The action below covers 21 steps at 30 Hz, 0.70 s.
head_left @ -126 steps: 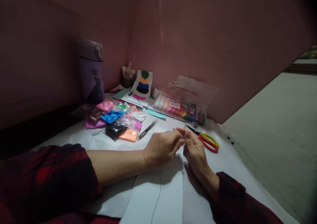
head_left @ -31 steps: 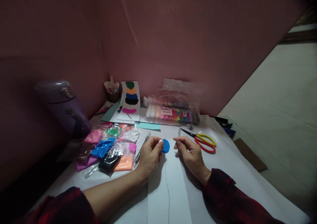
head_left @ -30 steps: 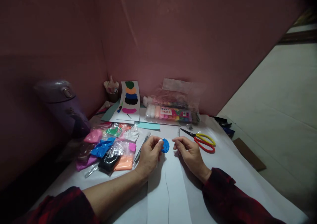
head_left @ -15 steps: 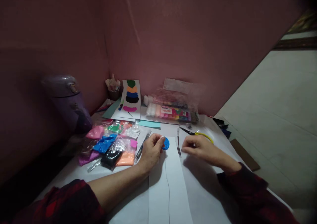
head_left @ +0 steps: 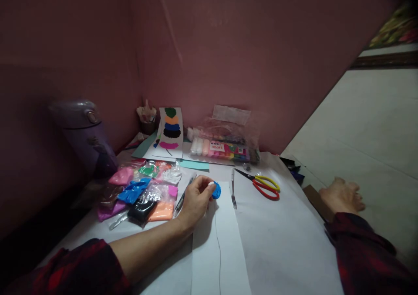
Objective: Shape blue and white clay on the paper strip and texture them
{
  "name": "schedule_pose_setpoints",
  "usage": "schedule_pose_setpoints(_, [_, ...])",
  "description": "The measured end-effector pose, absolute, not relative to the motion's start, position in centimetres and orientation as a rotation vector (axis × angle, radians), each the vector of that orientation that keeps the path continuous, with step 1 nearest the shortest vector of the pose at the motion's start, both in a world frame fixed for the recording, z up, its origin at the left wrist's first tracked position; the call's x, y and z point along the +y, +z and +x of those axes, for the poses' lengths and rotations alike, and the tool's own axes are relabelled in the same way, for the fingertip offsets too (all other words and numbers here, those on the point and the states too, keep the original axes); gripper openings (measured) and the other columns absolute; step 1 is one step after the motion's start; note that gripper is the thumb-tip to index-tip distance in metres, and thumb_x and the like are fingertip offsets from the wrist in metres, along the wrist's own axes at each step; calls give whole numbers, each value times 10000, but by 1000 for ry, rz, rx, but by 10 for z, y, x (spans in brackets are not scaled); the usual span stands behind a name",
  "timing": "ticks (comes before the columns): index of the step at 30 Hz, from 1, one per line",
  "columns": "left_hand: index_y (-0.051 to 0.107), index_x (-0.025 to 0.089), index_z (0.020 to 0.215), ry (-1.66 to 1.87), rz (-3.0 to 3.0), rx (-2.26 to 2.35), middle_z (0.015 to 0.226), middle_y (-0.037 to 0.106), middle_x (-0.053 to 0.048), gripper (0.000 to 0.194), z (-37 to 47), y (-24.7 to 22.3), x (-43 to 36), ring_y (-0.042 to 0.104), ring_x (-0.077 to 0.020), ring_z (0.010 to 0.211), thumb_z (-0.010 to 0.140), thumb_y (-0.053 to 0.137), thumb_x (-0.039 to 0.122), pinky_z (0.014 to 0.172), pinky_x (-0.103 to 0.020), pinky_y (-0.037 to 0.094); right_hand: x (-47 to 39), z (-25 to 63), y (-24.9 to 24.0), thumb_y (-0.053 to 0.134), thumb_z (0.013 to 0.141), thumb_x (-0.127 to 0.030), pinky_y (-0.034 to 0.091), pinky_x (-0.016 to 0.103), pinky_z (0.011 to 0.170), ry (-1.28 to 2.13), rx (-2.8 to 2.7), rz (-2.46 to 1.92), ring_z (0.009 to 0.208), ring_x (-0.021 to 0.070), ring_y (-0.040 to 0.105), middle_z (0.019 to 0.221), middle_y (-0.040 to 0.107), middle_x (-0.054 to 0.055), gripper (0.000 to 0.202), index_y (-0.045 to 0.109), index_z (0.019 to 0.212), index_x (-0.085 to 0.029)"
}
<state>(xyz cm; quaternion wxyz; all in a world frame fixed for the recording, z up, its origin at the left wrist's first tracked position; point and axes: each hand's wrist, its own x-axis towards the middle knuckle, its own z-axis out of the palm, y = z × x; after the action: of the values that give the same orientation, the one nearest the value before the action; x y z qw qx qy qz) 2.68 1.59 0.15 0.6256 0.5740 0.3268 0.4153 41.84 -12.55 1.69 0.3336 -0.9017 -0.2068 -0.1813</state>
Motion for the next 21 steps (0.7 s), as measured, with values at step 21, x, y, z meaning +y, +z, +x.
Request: schedule_pose_setpoints(21, [636, 139, 817, 890, 1334, 733, 650, 572, 13, 250, 27, -2, 16, 445, -77, 501, 758, 619, 381, 495, -225, 361, -41, 179, 49, 704, 764, -584, 569, 389, 782, 959, -694, -1026, 1025, 239, 629, 1083, 644, 84, 408, 672, 968, -231])
